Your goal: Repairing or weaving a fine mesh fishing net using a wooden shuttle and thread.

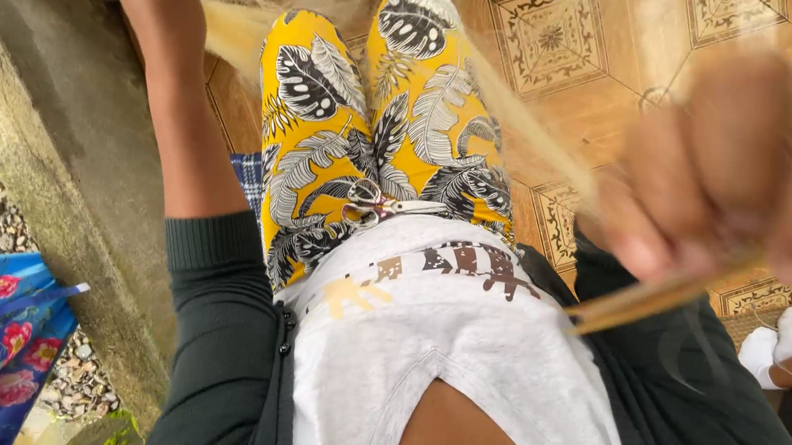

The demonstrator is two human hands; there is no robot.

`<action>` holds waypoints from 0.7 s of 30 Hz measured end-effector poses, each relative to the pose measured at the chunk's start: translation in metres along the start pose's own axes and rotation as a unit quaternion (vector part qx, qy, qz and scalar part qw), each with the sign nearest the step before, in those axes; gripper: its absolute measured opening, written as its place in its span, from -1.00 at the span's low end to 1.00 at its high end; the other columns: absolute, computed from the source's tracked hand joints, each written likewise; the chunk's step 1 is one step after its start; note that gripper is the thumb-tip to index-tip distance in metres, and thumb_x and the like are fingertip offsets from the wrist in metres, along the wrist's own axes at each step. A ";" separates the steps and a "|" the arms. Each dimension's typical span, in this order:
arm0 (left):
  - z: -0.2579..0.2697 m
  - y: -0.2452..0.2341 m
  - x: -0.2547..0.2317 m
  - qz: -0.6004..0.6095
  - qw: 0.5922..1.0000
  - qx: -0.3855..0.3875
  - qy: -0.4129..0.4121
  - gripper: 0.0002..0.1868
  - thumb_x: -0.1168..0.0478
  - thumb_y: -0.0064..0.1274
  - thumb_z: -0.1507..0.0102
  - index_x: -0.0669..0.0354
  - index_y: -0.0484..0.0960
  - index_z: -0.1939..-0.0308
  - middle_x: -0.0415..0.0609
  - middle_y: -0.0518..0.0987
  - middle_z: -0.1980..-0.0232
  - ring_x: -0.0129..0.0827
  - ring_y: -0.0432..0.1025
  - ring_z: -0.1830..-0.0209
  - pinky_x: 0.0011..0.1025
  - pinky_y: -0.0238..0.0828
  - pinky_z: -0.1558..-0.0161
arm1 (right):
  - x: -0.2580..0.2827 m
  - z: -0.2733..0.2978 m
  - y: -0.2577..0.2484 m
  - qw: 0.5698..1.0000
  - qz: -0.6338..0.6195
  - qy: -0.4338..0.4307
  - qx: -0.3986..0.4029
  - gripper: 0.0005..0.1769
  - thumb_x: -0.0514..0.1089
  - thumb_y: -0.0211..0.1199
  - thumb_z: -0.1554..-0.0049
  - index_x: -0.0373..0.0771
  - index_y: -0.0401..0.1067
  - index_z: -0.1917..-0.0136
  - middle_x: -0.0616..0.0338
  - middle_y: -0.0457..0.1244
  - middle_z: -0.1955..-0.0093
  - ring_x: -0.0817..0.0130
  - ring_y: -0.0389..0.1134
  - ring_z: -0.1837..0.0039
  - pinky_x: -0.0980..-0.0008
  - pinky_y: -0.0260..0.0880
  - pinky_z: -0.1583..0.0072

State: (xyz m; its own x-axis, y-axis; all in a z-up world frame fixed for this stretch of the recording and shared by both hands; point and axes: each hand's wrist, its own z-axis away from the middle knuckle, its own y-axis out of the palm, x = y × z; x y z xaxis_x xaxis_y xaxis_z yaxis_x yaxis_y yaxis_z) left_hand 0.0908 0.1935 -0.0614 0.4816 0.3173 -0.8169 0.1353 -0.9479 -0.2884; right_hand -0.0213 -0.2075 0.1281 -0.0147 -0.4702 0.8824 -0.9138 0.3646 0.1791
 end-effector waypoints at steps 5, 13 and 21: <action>0.051 -0.003 0.008 -0.041 0.993 0.077 -0.074 -0.71 0.59 -0.05 -0.29 0.34 0.60 -0.05 0.09 0.64 0.00 -0.27 0.43 0.07 -0.34 0.36 0.09 | -0.002 0.057 0.037 0.995 -0.004 0.016 -0.094 -0.67 -0.15 0.53 0.10 -0.05 0.33 0.43 0.38 0.09 0.35 0.56 0.31 0.34 0.62 0.76 0.25; 0.109 0.045 0.031 -0.197 0.919 0.176 -0.291 -0.57 0.09 0.15 -0.43 0.38 0.38 -0.13 0.14 0.40 -0.01 -0.13 0.35 0.13 -0.20 0.37 0.18 | -0.053 0.099 0.018 0.978 0.181 -0.036 -0.098 -0.77 -0.05 0.06 -0.25 -0.15 0.47 0.13 0.33 0.18 0.13 0.51 0.34 0.07 0.48 0.71 -0.13; 0.128 0.046 -0.020 -0.309 0.923 0.110 -0.201 0.01 0.26 0.41 -0.39 0.24 -0.10 -0.61 0.45 0.02 -0.56 0.25 0.26 -0.45 0.00 0.34 -0.35 | -0.030 0.086 0.036 0.996 0.045 0.038 0.070 -0.73 -0.07 0.10 -0.34 -0.28 0.50 0.05 0.21 0.06 0.12 0.35 0.30 0.09 0.26 0.72 -0.13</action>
State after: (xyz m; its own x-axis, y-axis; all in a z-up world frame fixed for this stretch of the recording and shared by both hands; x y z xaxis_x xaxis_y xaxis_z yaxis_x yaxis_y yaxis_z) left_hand -0.0234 0.1470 -0.1224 0.0048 0.8225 -0.5687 0.0758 -0.5674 -0.8200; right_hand -0.0886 -0.2497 0.0704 -0.0728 -0.3773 0.9232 -0.9578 0.2844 0.0407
